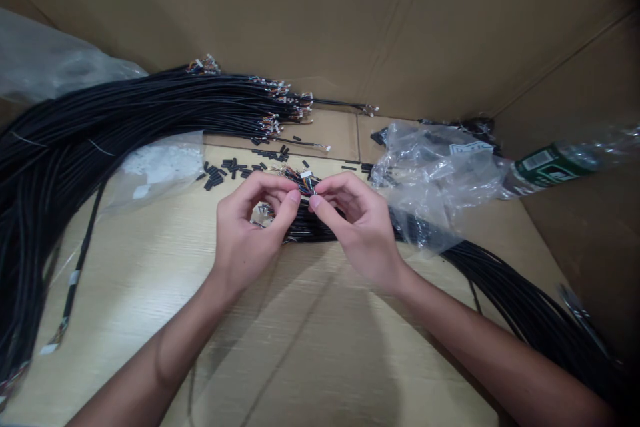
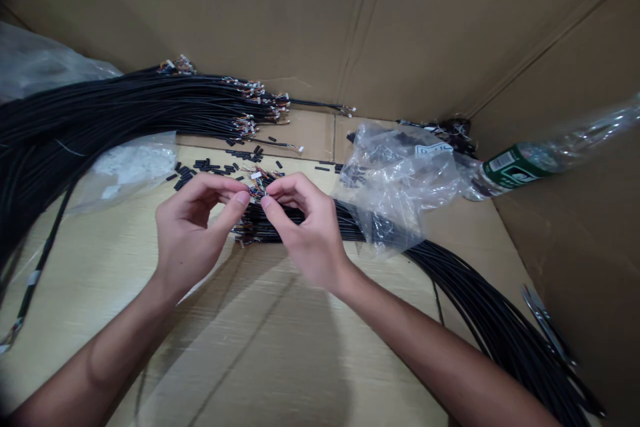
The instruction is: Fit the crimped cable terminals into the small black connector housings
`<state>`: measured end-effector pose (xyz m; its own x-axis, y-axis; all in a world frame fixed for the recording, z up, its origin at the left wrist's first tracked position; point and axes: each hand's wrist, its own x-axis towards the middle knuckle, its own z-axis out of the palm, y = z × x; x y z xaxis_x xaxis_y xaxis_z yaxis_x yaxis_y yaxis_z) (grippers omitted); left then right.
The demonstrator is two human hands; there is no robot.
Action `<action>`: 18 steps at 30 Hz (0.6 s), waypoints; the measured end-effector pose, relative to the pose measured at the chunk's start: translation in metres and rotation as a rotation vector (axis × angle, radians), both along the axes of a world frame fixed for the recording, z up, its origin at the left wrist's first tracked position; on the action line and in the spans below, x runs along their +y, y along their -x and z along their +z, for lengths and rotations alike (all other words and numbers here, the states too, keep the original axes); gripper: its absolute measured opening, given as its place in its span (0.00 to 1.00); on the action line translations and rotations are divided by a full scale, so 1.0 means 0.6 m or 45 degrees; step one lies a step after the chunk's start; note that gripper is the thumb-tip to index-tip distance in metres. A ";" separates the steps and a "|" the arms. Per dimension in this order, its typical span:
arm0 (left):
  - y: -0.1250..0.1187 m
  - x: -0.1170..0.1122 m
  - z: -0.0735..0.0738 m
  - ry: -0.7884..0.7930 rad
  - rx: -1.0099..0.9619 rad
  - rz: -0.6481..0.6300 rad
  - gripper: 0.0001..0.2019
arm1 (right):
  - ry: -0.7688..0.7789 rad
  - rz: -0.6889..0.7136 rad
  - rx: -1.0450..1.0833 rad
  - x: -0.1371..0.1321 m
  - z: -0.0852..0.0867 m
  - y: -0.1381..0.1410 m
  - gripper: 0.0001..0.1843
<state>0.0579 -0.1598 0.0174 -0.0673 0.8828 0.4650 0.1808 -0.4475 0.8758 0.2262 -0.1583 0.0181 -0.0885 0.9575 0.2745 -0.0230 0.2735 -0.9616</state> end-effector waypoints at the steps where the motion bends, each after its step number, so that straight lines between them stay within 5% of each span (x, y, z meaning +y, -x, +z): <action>1: 0.000 0.000 0.000 -0.007 0.004 0.004 0.03 | -0.002 0.002 0.001 0.000 0.000 0.000 0.05; 18: 0.003 0.006 -0.004 0.014 0.007 0.054 0.07 | 0.056 0.009 0.073 0.005 0.006 -0.004 0.08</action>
<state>0.0560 -0.1563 0.0149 -0.1018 0.8843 0.4558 0.2044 -0.4298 0.8795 0.2285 -0.1553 0.0216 -0.0802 0.9681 0.2372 -0.0805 0.2309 -0.9696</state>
